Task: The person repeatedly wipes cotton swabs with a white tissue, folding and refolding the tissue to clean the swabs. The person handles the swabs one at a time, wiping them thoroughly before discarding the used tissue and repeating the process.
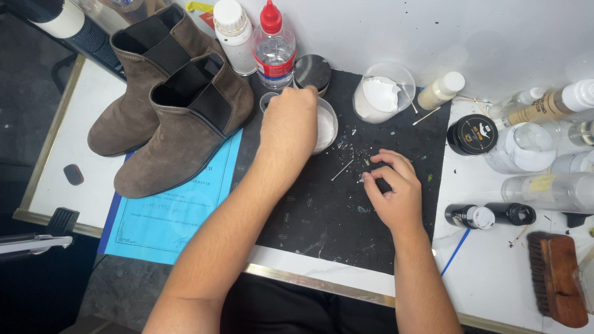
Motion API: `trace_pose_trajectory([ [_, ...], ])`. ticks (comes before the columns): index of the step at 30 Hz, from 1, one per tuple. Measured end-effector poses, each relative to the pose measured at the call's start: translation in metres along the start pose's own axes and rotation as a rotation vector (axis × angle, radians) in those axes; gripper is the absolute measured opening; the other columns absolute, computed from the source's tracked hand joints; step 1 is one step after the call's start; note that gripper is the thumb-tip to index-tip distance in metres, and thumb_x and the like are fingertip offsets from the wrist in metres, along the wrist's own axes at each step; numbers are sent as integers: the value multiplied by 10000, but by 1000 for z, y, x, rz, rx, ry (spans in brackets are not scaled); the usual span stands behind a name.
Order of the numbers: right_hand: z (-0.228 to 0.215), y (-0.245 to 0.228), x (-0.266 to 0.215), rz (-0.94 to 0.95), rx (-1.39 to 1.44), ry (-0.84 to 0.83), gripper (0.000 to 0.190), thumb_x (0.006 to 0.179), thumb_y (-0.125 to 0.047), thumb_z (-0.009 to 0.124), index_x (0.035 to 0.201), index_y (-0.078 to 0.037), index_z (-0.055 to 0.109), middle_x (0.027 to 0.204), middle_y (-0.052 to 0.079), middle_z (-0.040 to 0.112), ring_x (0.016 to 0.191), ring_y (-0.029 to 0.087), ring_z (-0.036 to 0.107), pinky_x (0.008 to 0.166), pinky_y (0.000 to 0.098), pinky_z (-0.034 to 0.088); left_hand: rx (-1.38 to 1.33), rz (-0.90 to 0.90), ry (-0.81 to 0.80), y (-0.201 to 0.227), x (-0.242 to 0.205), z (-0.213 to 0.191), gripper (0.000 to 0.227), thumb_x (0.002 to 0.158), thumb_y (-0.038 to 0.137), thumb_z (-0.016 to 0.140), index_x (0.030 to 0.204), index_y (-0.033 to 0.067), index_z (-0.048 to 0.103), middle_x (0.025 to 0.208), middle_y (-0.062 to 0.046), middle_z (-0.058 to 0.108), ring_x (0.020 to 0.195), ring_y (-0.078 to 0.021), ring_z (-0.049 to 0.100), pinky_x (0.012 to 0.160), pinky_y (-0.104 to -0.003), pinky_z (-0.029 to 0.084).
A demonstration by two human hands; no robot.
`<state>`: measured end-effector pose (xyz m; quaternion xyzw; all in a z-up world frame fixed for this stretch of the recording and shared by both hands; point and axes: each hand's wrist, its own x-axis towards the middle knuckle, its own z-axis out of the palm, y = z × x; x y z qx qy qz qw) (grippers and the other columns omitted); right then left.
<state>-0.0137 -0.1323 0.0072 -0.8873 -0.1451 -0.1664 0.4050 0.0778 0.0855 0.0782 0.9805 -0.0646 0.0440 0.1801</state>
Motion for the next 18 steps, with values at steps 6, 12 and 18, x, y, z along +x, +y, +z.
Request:
trace_pose_trajectory([
  [6, -5, -15, 6, -35, 93, -60, 88, 775, 43, 760, 756, 1, 685, 1208, 183, 636, 1377, 368, 541, 1010, 423, 524, -131, -24, -34, -11, 1, -4, 202, 785, -55, 663, 970, 6, 720, 863, -244, 730, 851, -408, 732, 730, -466, 590],
  [12, -7, -16, 2, -103, -21, -95, 109, 754, 30, 785, 714, -17, 695, 1155, 117, 687, 1354, 325, 573, 943, 379, 556, 143, 77, -52, 4, -9, -4, 129, 758, -20, 717, 885, -24, 735, 944, -224, 721, 900, -366, 731, 733, -421, 605],
  [18, 3, -15, -2, -5, -160, -47, 93, 881, -44, 787, 956, -13, 743, 1137, 67, 703, 1142, 254, 655, 984, 385, 552, 146, 110, 38, 13, -14, 2, 203, 656, -11, 769, 856, -40, 752, 1031, -211, 683, 917, -312, 719, 722, -366, 608],
])
